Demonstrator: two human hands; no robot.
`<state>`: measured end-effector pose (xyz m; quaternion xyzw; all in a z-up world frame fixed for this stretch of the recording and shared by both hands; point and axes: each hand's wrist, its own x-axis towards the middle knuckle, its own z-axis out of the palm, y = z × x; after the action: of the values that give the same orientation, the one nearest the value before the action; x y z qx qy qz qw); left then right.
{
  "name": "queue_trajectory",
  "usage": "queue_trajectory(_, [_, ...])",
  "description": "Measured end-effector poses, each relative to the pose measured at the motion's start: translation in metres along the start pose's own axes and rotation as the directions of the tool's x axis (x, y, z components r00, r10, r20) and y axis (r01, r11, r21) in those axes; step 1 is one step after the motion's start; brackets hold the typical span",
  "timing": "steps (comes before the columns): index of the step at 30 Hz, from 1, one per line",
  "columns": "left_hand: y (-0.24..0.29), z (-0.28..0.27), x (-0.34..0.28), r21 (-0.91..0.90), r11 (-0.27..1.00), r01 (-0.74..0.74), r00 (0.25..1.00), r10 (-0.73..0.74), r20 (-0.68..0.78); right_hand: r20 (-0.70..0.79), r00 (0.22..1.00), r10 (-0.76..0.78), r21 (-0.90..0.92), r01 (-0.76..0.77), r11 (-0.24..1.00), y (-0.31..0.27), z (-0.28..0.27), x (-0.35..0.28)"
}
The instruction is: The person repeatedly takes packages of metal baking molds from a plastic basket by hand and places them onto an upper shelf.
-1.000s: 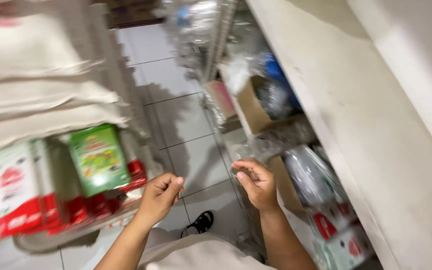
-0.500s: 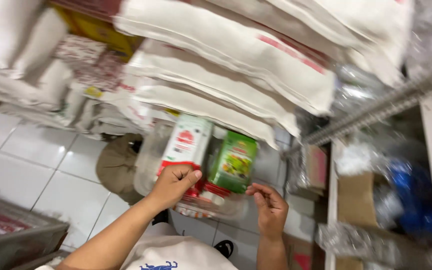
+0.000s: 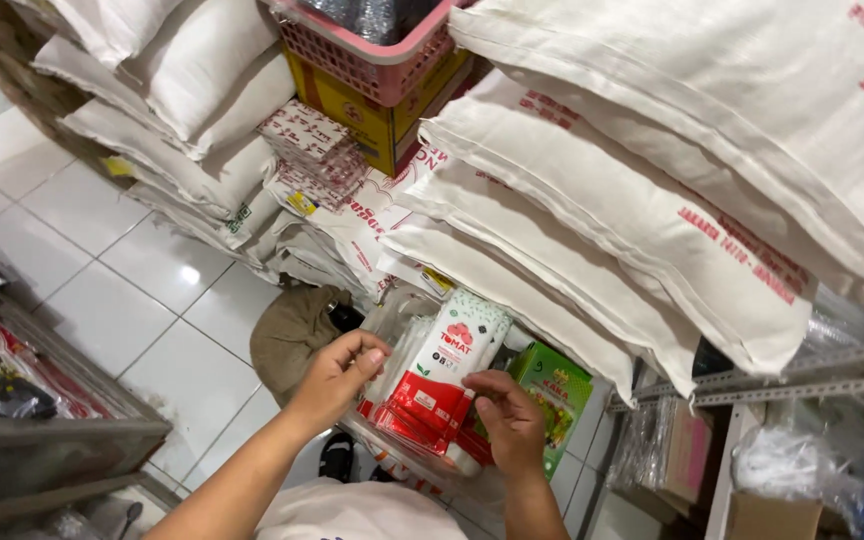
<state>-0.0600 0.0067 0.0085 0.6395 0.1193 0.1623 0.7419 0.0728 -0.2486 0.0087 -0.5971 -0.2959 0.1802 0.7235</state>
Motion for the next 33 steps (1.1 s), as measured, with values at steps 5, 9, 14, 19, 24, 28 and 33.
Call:
queue_trajectory(5, [0.002,-0.01,0.003,-0.136,0.983,0.122,0.991,-0.129,-0.045,0.023,0.998,0.066,-0.059,-0.064,0.996,0.002,0.003,0.031])
queue_trajectory(9, [-0.01,-0.019,0.02,-0.245,0.96,0.139,0.987,-0.155,-0.047,0.058,0.994,0.096,-0.039,-0.094,0.995,0.006,0.009,0.047])
queue_trajectory(14, [-0.018,-0.034,0.034,-0.284,0.945,0.162,0.986,-0.163,0.02,0.068,0.995,0.07,-0.032,-0.068,0.997,0.014,0.03,0.058])
queue_trajectory(19, [-0.016,-0.093,0.063,-0.316,0.933,0.171,0.985,-0.152,0.086,-0.005,0.999,0.045,-0.048,-0.045,0.998,0.027,0.072,0.078])
queue_trajectory(24, [0.022,-0.18,0.083,-0.284,0.947,0.153,0.983,-0.116,0.142,-0.073,0.991,-0.108,-0.047,0.105,0.993,0.05,0.151,0.111])
queue_trajectory(28, [0.051,-0.262,0.096,-0.256,0.958,0.128,0.985,-0.093,0.145,-0.099,0.995,-0.027,0.122,0.039,0.992,0.072,0.237,0.145])
queue_trajectory(33, [0.049,-0.33,0.105,-0.342,0.929,0.142,0.986,-0.102,0.133,-0.09,0.994,0.065,-0.008,-0.066,0.998,0.087,0.307,0.17])
